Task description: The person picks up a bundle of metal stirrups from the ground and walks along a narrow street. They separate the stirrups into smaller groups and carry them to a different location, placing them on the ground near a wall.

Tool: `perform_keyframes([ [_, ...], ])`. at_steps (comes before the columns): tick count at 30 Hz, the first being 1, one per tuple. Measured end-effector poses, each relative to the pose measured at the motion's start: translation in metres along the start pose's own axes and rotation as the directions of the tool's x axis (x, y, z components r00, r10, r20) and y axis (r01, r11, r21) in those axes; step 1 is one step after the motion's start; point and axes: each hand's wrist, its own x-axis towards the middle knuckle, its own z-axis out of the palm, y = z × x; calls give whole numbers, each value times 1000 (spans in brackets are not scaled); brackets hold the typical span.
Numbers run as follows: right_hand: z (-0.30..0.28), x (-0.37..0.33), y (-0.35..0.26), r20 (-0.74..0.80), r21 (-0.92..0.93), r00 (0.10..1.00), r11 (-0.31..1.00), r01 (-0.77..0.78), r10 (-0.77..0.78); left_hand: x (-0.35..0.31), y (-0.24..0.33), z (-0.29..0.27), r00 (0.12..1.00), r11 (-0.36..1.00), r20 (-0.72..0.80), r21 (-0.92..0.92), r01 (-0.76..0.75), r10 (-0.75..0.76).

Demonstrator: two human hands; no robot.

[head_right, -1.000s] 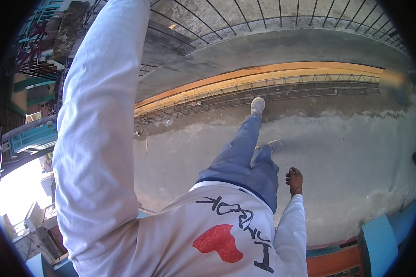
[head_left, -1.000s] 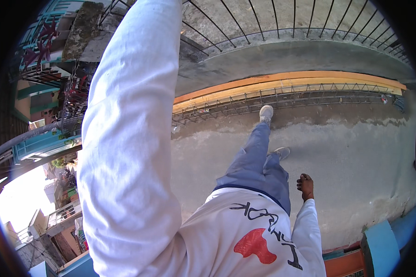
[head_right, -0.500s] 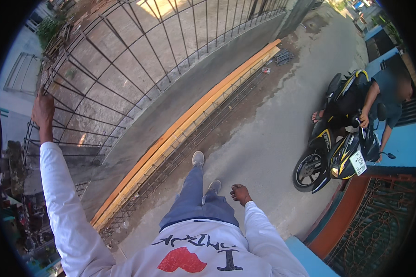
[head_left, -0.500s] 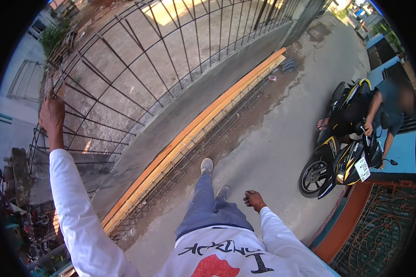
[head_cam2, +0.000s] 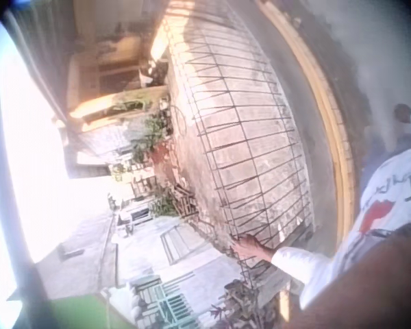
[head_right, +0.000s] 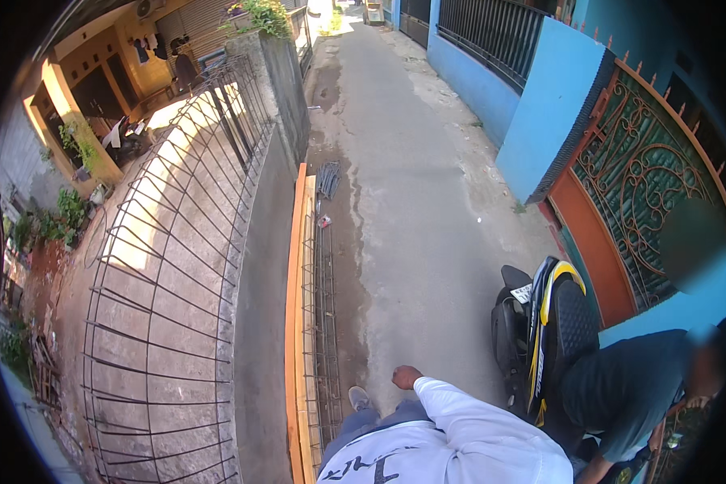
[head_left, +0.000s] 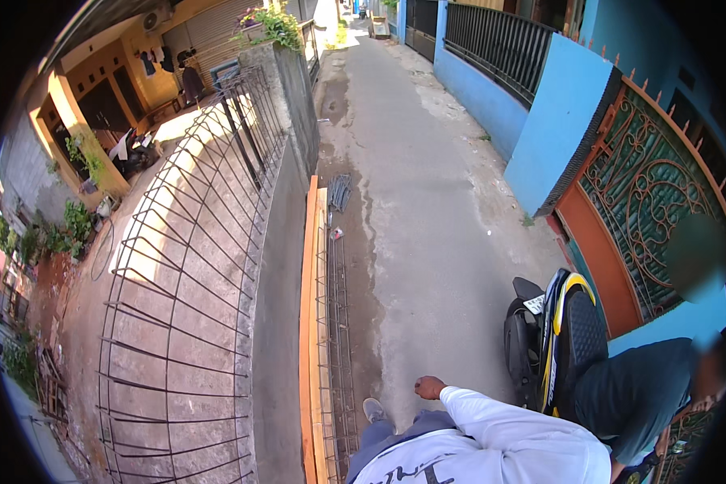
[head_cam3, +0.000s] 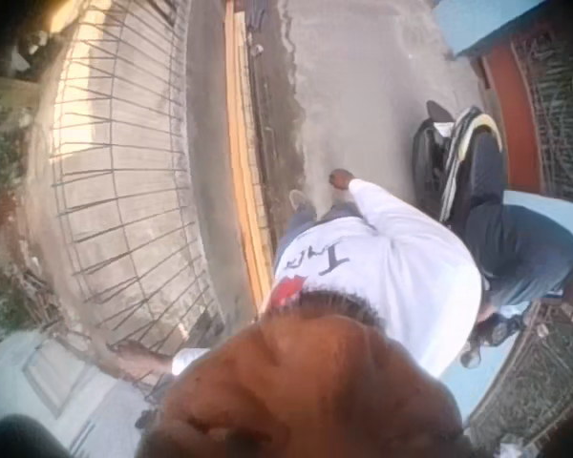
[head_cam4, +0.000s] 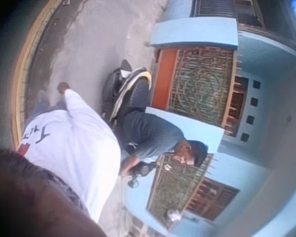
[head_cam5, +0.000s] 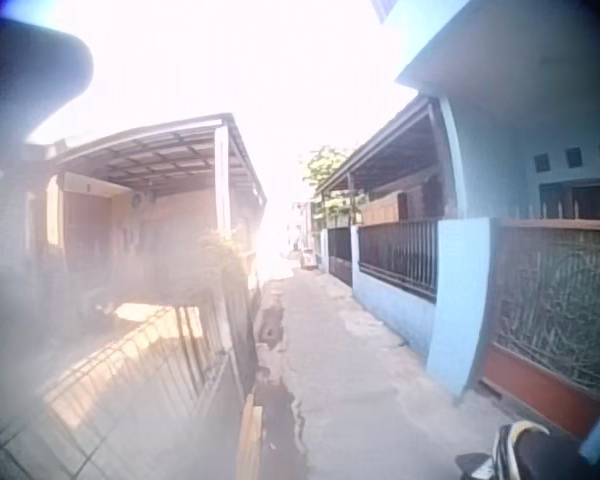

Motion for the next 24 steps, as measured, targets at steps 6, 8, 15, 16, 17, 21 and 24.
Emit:
perform_keyframes([
  [6, -16, 32, 12, -88, -86, 996, 996, 14, -22, 15, 13, -24, 985, 980, 83, -114, 161, -152],
  [8, -4, 47, 46, -86, -178, 992, 981, 80, -96, 16, 21, -12, 990, 985, 93, -125, 120, -109],
  [15, -48, 54, -7, 152, 413, 971, 881, -230, 183, 24, 5, -28, 882, 904, 386, -216, 370, -269],
  [16, -58, 53, -11, 195, 449, 961, 853, -266, 197, 24, 6, -31, 872, 892, 401, -226, 392, -282],
  [17, -65, 53, -5, 197, 449, 959, 851, -274, 205, 33, 19, -32, 816, 878, 493, -188, 439, -303],
  [21, -83, 76, -9, 258, 399, 939, 860, -318, 227, 28, 20, -28, 839, 874, 435, -198, 443, -326],
  [24, -95, 108, -17, 322, 336, 942, 919, -205, 92, 23, 6, -39, 848, 876, 434, -221, 428, -305],
])
